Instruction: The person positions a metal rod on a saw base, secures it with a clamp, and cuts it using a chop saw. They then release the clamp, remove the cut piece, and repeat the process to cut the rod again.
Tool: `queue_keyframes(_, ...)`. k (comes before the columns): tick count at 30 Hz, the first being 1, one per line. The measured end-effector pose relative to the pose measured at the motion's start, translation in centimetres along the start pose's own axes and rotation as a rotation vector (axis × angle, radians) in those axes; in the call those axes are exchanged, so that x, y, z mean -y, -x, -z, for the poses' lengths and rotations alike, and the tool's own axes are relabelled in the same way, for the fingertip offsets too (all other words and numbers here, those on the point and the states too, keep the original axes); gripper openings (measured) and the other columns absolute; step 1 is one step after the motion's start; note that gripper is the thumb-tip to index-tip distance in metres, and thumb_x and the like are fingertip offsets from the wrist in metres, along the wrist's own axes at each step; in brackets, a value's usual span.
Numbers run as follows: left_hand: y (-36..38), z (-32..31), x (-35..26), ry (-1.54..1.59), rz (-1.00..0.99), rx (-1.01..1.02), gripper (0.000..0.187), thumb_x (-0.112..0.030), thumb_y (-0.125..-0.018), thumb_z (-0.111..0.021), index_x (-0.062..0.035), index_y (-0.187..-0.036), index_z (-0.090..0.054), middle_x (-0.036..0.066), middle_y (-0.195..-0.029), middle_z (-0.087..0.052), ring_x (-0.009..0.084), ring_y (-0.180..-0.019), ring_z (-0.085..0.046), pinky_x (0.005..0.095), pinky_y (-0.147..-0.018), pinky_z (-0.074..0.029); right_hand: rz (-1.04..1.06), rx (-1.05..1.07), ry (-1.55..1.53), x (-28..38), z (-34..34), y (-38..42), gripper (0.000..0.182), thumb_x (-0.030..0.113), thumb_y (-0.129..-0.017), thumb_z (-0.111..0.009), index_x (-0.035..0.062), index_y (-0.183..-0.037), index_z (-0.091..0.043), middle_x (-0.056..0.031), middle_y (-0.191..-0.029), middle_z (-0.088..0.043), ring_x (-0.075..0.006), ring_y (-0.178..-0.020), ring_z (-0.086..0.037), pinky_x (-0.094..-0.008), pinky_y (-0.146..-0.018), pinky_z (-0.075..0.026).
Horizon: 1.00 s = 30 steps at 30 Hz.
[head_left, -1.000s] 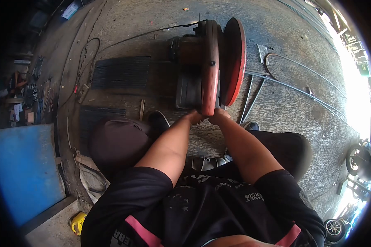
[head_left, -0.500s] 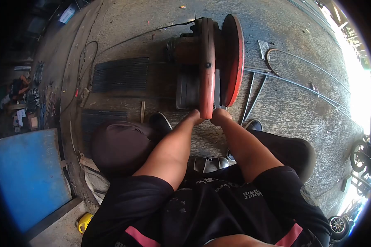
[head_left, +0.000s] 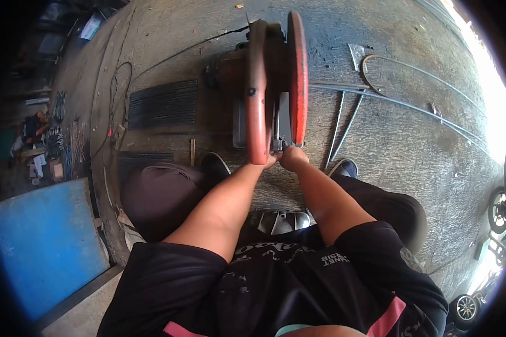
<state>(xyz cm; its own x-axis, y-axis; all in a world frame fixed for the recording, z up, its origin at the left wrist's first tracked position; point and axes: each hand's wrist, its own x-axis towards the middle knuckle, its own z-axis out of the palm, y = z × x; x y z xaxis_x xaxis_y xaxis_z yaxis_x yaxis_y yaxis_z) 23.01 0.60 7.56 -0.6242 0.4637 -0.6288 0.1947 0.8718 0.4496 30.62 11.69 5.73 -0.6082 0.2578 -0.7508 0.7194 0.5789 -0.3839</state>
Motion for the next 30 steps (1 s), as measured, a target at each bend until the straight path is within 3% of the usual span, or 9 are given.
queue_keyframes(8,-1.0,-2.1,1.5,-0.033,0.085,0.001,0.114,-0.044,-0.07,-0.077,-0.0117,-0.149,-0.001,0.021,-0.151,-0.016,0.036,-0.141,-0.014,0.0432,-0.115,-0.016,-0.052,-0.022,-0.103,-0.9,-0.6,-0.5,0.034,0.026,-0.084,-0.06,0.0059,-0.111,-0.065,-0.0159,-0.116,-0.063,-0.0292,-0.11,-0.06,-0.0393,-0.09,-0.05)
queue_keyframes(9,-2.0,-3.2,2.9,-0.202,0.062,-0.092,0.093,-0.06,-0.069,-0.069,0.0011,-0.128,-0.03,0.024,-0.131,-0.039,0.0355,-0.124,-0.037,0.042,-0.102,-0.032,-0.062,-0.007,-0.104,-0.7,-0.5,-0.4,0.035,0.027,-0.084,-0.06,0.0059,-0.112,-0.065,-0.0158,-0.116,-0.063,-0.029,-0.11,-0.06,-0.0391,-0.09,-0.05)
queue_keyframes(12,-2.9,-4.3,4.8,-0.289,-0.047,-0.287,0.095,-0.074,-0.068,-0.062,0.0134,-0.104,-0.061,0.029,-0.11,-0.061,0.0347,-0.107,-0.06,0.0406,-0.089,-0.048,-0.09,0.023,-0.098,-0.3,-0.3,-0.3,0.039,0.031,-0.084,-0.06,0.0058,-0.114,-0.064,-0.015,-0.118,-0.062,-0.0281,-0.112,-0.059,-0.0383,-0.091,-0.049)
queue_keyframes(14,-2.3,-3.7,4.5,-0.2,-0.035,-0.174,0.096,-0.07,-0.069,-0.065,0.0146,-0.112,-0.055,0.03,-0.114,-0.059,0.0365,-0.11,-0.058,0.0404,-0.092,-0.047,-0.09,-0.048,-0.133,-0.8,-1.3,-0.3,0.04,0.034,-0.082,-0.061,0.0021,-0.106,-0.067,-0.0216,-0.115,-0.061,-0.033,-0.112,-0.058,-0.0404,-0.092,-0.048)
queue_keyframes(16,-1.6,-2.8,4.1,-0.112,-0.041,-0.103,0.097,-0.065,-0.071,-0.067,0.0152,-0.122,-0.047,0.03,-0.118,-0.057,0.0387,-0.113,-0.056,0.04,-0.094,-0.046,-0.086,-0.126,-0.132,-2.1,-2.7,-1.0,0.039,0.036,-0.081,-0.063,0.0048,-0.103,-0.068,-0.0181,-0.108,-0.066,-0.0287,-0.103,-0.064,-0.0375,-0.087,-0.051)
queue_keyframes(18,-0.3,-1.4,2.7,-0.104,0.072,-0.114,0.081,-0.047,-0.081,-0.065,-0.007,-0.142,-0.032,0.021,-0.143,-0.037,0.0333,-0.131,-0.038,0.039,-0.107,-0.034,-0.084,0.112,0.095,-3.5,-2.5,-1.7,0.038,0.038,-0.081,-0.062,0.0069,-0.101,-0.07,-0.0135,-0.095,-0.07,-0.023,-0.087,-0.069,-0.0332,-0.079,-0.054)
queue_keyframes(22,2.7,1.0,-1.0,-0.092,0.188,-0.122,0.066,-0.044,-0.078,-0.068,-0.0063,-0.129,-0.05,0.021,-0.13,-0.052,0.0344,-0.119,-0.052,0.0409,-0.1,-0.042,-0.068,0.016,0.292,-2.8,0.2,0.4,0.037,0.04,-0.081,-0.061,0.0084,-0.097,-0.071,-0.0092,-0.083,-0.07,-0.0183,-0.072,-0.069,-0.0316,-0.069,-0.054)
queue_keyframes(26,3.4,0.3,-1.5,0.017,0.01,-0.272,0.048,-0.03,-0.081,-0.058,-0.0012,-0.12,-0.056,0.021,-0.124,-0.057,0.0356,-0.113,-0.057,0.0413,-0.094,-0.047,0.133,0.099,0.197,1.2,2.9,2.4,0.033,0.036,-0.08,-0.06,0.0037,-0.082,-0.067,-0.0104,-0.073,-0.067,-0.0188,-0.062,-0.065,-0.0341,-0.058,-0.053)
queue_keyframes(30,4.2,3.5,-0.4,0.114,0.127,-0.246,0.04,-0.027,-0.083,-0.05,0.0005,-0.11,-0.062,0.024,-0.117,-0.06,0.0375,-0.11,-0.058,0.0432,-0.09,-0.048,0.113,-0.193,0.085,1.2,5.3,5.6,0.032,0.033,-0.08,-0.056,0.0031,-0.074,-0.065,-0.0083,-0.061,-0.062,-0.0199,-0.05,-0.06,-0.035,-0.047,-0.05)
